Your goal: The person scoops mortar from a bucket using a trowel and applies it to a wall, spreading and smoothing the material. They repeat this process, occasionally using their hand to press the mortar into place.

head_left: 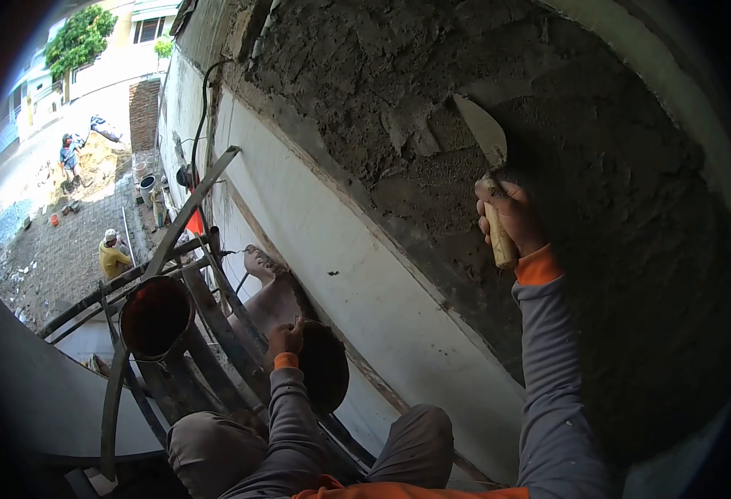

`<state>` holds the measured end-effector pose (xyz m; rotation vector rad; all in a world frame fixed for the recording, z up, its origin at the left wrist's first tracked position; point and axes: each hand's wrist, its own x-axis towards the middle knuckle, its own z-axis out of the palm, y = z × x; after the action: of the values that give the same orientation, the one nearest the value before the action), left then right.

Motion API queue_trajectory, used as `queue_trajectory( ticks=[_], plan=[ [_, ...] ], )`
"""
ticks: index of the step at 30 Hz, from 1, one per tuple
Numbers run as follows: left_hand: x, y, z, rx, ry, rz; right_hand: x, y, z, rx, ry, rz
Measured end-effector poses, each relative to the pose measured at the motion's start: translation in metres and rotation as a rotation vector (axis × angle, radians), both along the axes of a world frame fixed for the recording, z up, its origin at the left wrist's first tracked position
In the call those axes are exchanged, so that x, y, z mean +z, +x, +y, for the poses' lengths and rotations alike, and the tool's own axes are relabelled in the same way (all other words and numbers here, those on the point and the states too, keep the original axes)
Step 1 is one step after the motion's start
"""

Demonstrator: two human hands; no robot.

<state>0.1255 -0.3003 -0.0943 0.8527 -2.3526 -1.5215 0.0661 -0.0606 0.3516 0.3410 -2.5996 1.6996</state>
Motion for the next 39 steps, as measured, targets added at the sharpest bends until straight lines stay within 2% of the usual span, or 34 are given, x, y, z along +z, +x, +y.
queue_trajectory(
  ticks=[9,14,17,18,21,22,25,27,29,31,35,39],
  plan=[
    [0.005,-0.001,0.002,-0.011,0.012,-0.016,0.043,0.028,0.013,-0.09,0.198,0.168],
    [0.003,-0.004,0.001,-0.026,0.014,-0.041,0.046,0.014,0.034,-0.203,0.474,0.483],
    [-0.004,-0.008,0.002,-0.018,-0.021,-0.021,0.055,0.017,0.033,-0.296,0.556,0.685],
    [-0.004,-0.007,0.002,-0.014,-0.022,-0.013,0.059,0.019,0.029,-0.316,0.498,0.704],
    [0.0,-0.008,0.003,-0.013,-0.016,-0.008,0.086,0.012,0.027,-0.039,0.3,0.496],
    [0.0,-0.007,0.003,-0.015,-0.013,-0.011,0.096,0.026,0.01,-0.022,0.2,0.35],
    [0.007,-0.004,0.005,-0.02,0.004,-0.018,0.12,-0.001,0.007,0.127,0.019,0.209],
    [0.0,-0.004,0.007,-0.008,0.003,-0.001,0.135,-0.037,0.026,0.134,-0.106,0.12],
    [-0.002,-0.007,0.003,0.002,0.008,0.019,0.145,-0.03,0.039,0.216,-0.166,0.045],
    [-0.005,-0.006,0.001,0.005,0.024,0.028,0.14,-0.021,0.048,0.233,-0.318,0.026],
    [-0.008,-0.006,-0.004,-0.008,0.012,0.025,0.117,0.025,0.062,0.158,-0.337,0.181],
    [-0.003,-0.003,-0.008,-0.009,0.018,0.013,0.055,0.073,0.058,0.013,-0.259,0.32]
  ],
)
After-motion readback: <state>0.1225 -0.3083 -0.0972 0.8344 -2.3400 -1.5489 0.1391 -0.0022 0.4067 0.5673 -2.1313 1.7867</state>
